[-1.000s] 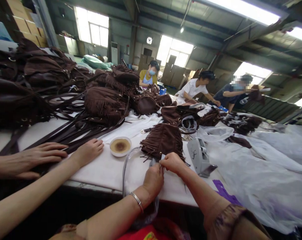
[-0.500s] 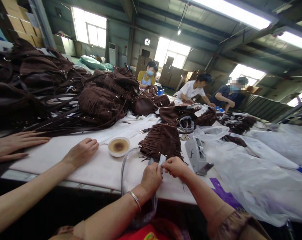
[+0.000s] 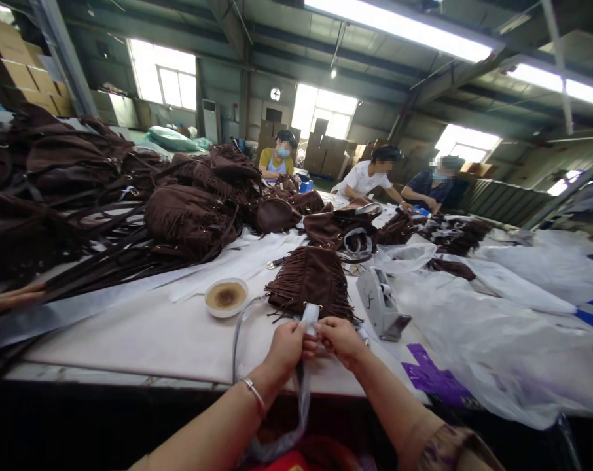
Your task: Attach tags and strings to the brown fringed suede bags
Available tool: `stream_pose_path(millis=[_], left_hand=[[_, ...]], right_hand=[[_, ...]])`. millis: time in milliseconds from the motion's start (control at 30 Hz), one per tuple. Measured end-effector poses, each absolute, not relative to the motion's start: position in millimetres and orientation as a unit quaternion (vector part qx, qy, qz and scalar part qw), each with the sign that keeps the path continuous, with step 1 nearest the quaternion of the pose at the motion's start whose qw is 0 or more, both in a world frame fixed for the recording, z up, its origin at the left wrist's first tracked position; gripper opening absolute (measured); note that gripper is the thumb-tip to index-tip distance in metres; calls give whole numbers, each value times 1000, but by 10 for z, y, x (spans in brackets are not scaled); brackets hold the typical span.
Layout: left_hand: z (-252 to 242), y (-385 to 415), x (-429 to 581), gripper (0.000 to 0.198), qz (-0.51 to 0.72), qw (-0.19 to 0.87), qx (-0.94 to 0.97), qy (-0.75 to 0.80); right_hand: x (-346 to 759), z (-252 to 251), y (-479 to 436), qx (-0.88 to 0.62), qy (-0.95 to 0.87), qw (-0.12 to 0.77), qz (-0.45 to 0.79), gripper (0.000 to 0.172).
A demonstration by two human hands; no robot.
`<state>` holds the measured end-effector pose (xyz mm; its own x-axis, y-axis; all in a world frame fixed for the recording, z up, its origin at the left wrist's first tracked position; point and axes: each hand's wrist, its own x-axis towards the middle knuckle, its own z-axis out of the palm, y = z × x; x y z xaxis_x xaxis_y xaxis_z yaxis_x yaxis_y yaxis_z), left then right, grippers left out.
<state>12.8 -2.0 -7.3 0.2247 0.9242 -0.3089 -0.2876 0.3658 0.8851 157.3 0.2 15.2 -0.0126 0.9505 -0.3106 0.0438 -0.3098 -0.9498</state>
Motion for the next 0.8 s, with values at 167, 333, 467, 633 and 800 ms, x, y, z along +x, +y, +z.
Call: stream_pose_path(millis=[167,333,467,633,800], left_hand=[[7,-13,112,24,414,730,312,445],[89,-10,134,24,391,739,322,444],[145,13,-3,24,334,667,440,499],[245,-167,-365,18,316,466,642,521],[303,-453,-496,16,279,368,724,512]], right_hand=[[1582,58,-16,-543,-351,423,634,41],[1561,38,43,-559,-365,410,622,41],[1567,11,45,-573,-365,406,611,33],[1542,31,70,-554,-236,417,681,24],[1406,65,459,-572,-188,458,654,19]])
